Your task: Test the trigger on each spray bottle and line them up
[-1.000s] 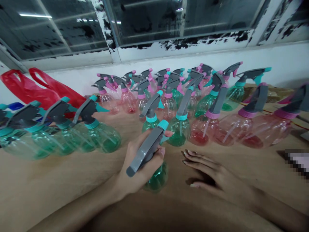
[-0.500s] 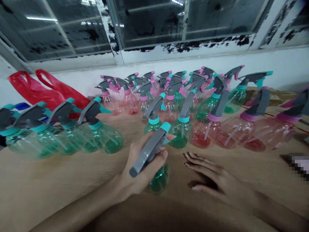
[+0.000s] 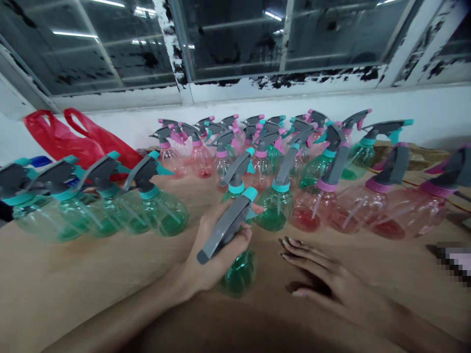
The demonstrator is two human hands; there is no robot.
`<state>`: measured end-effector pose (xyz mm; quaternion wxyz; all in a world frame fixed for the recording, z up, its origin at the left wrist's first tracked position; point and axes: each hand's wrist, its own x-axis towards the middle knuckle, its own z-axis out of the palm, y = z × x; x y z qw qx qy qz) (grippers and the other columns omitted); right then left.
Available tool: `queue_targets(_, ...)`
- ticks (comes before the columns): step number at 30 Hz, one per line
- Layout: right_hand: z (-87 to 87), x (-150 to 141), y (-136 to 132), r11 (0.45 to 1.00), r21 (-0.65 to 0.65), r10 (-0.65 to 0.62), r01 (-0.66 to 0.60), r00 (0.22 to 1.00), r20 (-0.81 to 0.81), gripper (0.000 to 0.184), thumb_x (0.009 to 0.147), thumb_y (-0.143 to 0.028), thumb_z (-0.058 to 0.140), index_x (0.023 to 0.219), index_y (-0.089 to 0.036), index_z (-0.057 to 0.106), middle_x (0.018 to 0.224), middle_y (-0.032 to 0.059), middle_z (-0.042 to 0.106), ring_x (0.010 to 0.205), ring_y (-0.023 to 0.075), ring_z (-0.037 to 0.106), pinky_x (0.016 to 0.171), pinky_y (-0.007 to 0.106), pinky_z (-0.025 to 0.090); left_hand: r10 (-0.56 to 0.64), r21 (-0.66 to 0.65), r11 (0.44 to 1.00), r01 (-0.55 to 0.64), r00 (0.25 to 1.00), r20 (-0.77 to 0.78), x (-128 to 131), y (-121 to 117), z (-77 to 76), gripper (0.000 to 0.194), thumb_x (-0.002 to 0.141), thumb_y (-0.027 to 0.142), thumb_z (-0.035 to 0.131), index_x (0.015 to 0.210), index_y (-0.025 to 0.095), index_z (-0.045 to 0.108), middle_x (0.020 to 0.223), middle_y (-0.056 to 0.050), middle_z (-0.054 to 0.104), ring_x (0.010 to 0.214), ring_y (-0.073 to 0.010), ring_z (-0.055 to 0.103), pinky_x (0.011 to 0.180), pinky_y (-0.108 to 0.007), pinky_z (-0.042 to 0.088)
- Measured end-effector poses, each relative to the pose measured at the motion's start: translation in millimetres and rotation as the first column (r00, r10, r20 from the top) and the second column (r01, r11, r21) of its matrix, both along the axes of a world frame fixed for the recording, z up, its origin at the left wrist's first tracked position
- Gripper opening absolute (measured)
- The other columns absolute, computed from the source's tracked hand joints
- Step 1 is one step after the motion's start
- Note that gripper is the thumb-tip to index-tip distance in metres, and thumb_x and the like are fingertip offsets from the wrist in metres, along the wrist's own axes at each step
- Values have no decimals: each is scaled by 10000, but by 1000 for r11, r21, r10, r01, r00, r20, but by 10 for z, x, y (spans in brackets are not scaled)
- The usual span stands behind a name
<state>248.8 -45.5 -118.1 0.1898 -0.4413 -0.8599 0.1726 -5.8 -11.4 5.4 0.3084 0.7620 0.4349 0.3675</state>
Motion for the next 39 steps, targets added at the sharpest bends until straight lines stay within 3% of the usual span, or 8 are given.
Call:
queue_targets(8, 8, 19, 1, 1000, -6, 10, -10, 999, 46, 543, 862, -447, 528, 1364, -294, 391, 1449, 11, 375, 1333, 223, 318, 1084, 443, 314, -6, 53, 999, 8, 999, -43, 25, 3, -25, 323, 793, 209, 473, 1092, 180, 591, 735, 4, 607, 606, -139, 553, 610, -255, 459)
queue_targets(24, 11, 10, -3, 1000, 20, 10, -11, 1000, 17, 534, 861, -423, 539, 1358, -285, 403, 1438, 22, 394, 1322, 231, 338, 1071, 443, 337, 5, 61, 998, -4, 1000, -2, 31, 37, -84, 306, 785, 230, 490, 1069, 230, 605, 646, 11, 586, 630, -194, 599, 569, -303, 445)
queue_targets(32, -5, 22, -6, 1000, 14, 13, -14, 998, 55, 542, 863, -435, 530, 1367, -295, 386, 1449, 4, 375, 1329, 221, 325, 1081, 432, 328, -5, 13, 1000, 5, 1000, -18, 27, 12, -38, 319, 798, 241, 486, 1092, 182, 594, 687, -7, 616, 619, -178, 585, 542, -282, 420)
queue_targets(39, 16, 17, -8, 1000, 13, 4, -4, 1000, 24, 526, 858, -430, 538, 1351, -294, 415, 1436, 10, 397, 1319, 226, 345, 1078, 433, 329, -22, 68, 997, 24, 999, -26, 15, 8, -53, 316, 799, 218, 476, 1091, 179, 587, 643, 26, 560, 586, -145, 550, 569, -260, 429)
